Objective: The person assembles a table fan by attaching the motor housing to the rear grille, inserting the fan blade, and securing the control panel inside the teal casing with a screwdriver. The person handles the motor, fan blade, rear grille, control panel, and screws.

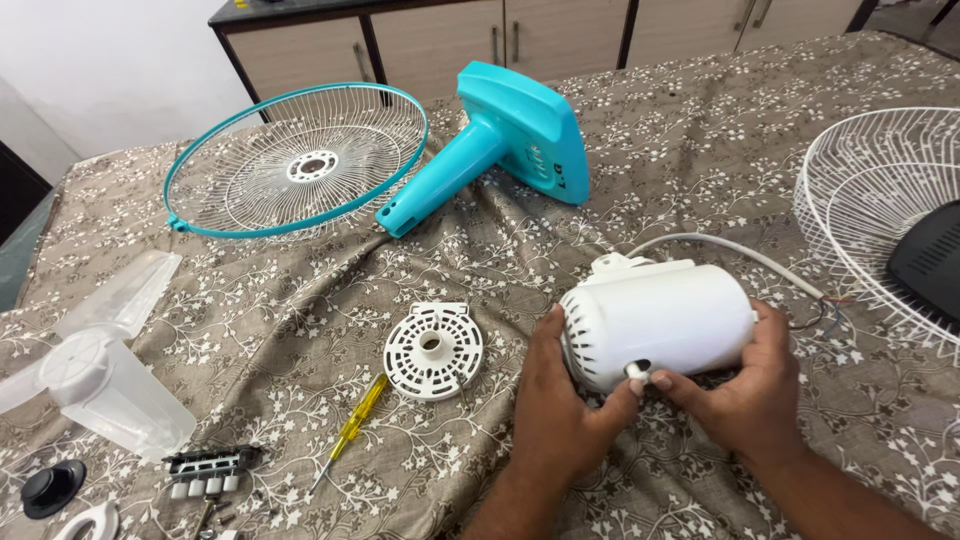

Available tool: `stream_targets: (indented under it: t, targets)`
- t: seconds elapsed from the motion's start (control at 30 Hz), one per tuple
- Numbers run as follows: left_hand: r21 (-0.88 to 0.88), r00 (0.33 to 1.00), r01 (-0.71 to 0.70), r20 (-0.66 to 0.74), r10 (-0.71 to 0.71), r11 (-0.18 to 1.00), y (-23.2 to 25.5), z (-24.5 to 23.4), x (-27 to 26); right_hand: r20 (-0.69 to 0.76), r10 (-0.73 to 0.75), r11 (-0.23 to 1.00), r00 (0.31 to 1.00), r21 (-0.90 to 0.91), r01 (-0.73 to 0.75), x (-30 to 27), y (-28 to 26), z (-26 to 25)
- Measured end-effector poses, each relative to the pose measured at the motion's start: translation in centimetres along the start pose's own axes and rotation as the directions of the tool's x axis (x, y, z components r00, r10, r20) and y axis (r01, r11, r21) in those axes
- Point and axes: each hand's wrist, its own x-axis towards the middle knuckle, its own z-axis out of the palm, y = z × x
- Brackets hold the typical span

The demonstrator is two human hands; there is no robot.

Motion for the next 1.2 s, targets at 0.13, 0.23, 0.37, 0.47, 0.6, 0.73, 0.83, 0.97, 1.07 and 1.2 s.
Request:
stream_targets:
  t: [0.13, 0.23, 0.37, 0.47, 0.6, 0.73, 0.83, 0.97, 1.07, 1.2]
  targets:
    - [-0.008, 0.992, -0.123, -0.015, 0.123, 0.992, -0.1, 0.0, -0.1, -0.039, 0.115, 0.993, 0.993, 0.010, -0.115, 0.1, 1.2, -0.2]
    - [-0.030, 0.993, -0.117, -0.010, 0.116, 0.993, -0.1, -0.1, -0.4, -0.059, 0.131, 0.991, 0.990, 0.021, -0.130, 0.1, 1.6, 0.0]
    - [-0.040, 0.988, -0.155, -0.031, 0.154, 0.987, -0.5, 0.0, -0.6, -0.086, 0.112, 0.993, 0.990, 0.032, -0.110, 0.3, 1.8, 0.6]
    - [0.039, 0.983, -0.166, -0.067, 0.169, 0.985, -0.8, 0.4, -0.5, -0.086, 0.196, 0.979, 0.977, 0.075, -0.190, 0.3, 1.8, 0.7]
    - [0.052, 0.989, -0.079, -0.119, 0.085, 0.996, -0.7, 0.7, -0.3, -0.053, 0.396, 0.918, 0.917, 0.034, -0.395, 0.3, 2.3, 0.8]
    - [-0.070, 0.997, -0.022, -0.075, 0.016, 0.997, -0.1, 0.5, -0.3, 0.026, 0.493, 0.868, 0.870, 0.060, -0.494, 1.2, 2.8, 0.4]
    - [-0.120, 0.990, -0.100, -0.108, 0.087, 0.988, 0.6, 0.0, -0.5, 0.199, 0.622, 0.739, 0.758, 0.172, -0.652, 3.2, 2.8, -0.3]
    - [-0.313, 0.986, 0.166, 0.077, -0.150, 0.935, 1.5, -1.4, -1.3, 0.438, 0.603, 0.588, 0.667, 0.322, -0.742, 3.9, 2.7, -2.3]
    - [-0.175, 0.995, 0.094, 0.055, -0.085, 0.980, 2.0, -1.9, -1.9, 0.504, 0.584, 0.502, 0.636, 0.392, -0.771, 3.2, 2.9, -3.7]
    - [0.110, 0.942, -0.334, 0.033, 0.333, 0.936, 1.8, -3.5, -3.1, 0.517, 0.433, 0.505, 0.739, 0.539, -0.674, 1.4, 2.7, -3.5]
